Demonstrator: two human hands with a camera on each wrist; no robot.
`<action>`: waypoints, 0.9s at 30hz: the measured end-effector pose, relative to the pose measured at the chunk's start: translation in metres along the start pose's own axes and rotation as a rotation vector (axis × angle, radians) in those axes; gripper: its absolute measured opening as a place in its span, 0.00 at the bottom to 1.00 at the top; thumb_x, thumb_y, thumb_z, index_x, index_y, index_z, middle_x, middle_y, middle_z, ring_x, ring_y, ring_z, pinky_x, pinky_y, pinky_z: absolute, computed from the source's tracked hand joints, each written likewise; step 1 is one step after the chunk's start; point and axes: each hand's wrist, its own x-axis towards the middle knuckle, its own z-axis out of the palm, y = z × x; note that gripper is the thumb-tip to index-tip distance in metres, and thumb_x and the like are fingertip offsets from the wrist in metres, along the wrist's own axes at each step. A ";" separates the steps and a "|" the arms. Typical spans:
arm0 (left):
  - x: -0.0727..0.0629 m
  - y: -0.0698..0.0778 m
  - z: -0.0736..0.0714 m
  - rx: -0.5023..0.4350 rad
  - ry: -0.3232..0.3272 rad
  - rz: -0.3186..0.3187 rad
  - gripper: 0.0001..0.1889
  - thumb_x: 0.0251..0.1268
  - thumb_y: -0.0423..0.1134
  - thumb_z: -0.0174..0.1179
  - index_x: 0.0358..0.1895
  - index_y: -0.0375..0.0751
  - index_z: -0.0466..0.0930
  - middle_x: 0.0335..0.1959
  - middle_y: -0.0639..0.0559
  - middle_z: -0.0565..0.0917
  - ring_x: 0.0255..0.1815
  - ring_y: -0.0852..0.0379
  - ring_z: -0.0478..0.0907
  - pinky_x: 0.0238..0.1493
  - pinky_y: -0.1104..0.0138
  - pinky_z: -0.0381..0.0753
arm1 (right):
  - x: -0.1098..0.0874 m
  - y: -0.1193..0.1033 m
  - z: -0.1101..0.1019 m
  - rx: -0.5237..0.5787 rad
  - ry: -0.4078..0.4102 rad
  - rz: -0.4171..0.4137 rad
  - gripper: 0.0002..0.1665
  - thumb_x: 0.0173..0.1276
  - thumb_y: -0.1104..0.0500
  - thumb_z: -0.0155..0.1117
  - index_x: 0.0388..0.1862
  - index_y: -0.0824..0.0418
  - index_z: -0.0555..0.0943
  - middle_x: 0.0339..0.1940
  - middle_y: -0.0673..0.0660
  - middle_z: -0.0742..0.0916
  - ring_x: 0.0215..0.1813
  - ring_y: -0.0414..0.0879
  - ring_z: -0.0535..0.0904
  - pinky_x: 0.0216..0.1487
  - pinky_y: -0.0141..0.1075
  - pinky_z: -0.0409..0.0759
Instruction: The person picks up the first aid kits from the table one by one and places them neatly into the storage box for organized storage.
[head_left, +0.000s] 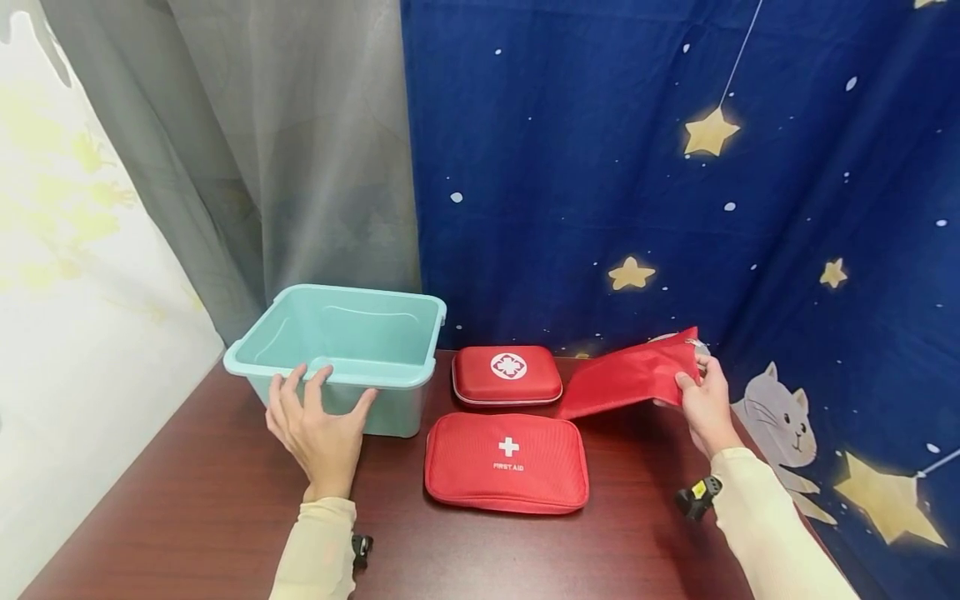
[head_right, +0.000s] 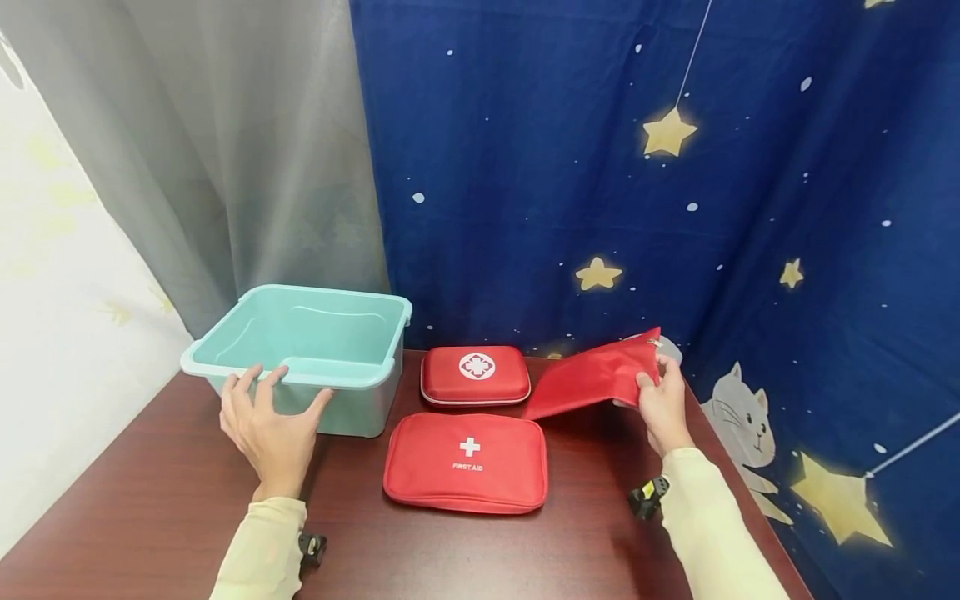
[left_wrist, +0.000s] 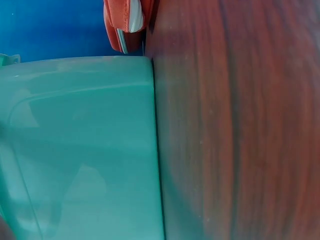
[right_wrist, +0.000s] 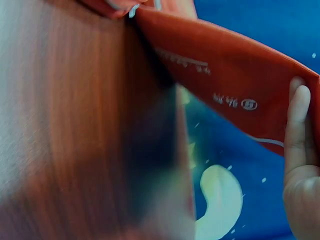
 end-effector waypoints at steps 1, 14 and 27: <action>0.000 0.000 0.000 0.001 0.000 0.003 0.33 0.35 0.52 0.82 0.48 0.39 0.84 0.59 0.38 0.77 0.71 0.37 0.62 0.67 0.40 0.53 | 0.000 -0.003 0.002 0.006 -0.001 -0.008 0.19 0.78 0.70 0.42 0.64 0.60 0.58 0.56 0.62 0.71 0.35 0.35 0.83 0.31 0.39 0.86; -0.001 0.003 0.001 0.012 0.000 -0.008 0.34 0.34 0.51 0.83 0.48 0.39 0.84 0.59 0.39 0.78 0.71 0.38 0.62 0.67 0.41 0.53 | -0.003 -0.032 0.022 0.034 0.025 -0.074 0.17 0.77 0.71 0.45 0.57 0.53 0.65 0.44 0.53 0.80 0.33 0.35 0.84 0.32 0.31 0.84; -0.001 0.005 0.001 0.010 -0.006 -0.024 0.34 0.32 0.50 0.84 0.48 0.39 0.84 0.59 0.39 0.78 0.71 0.37 0.62 0.67 0.40 0.54 | -0.008 -0.074 0.049 0.081 -0.005 -0.108 0.17 0.77 0.70 0.45 0.55 0.51 0.66 0.43 0.51 0.81 0.36 0.35 0.85 0.40 0.26 0.82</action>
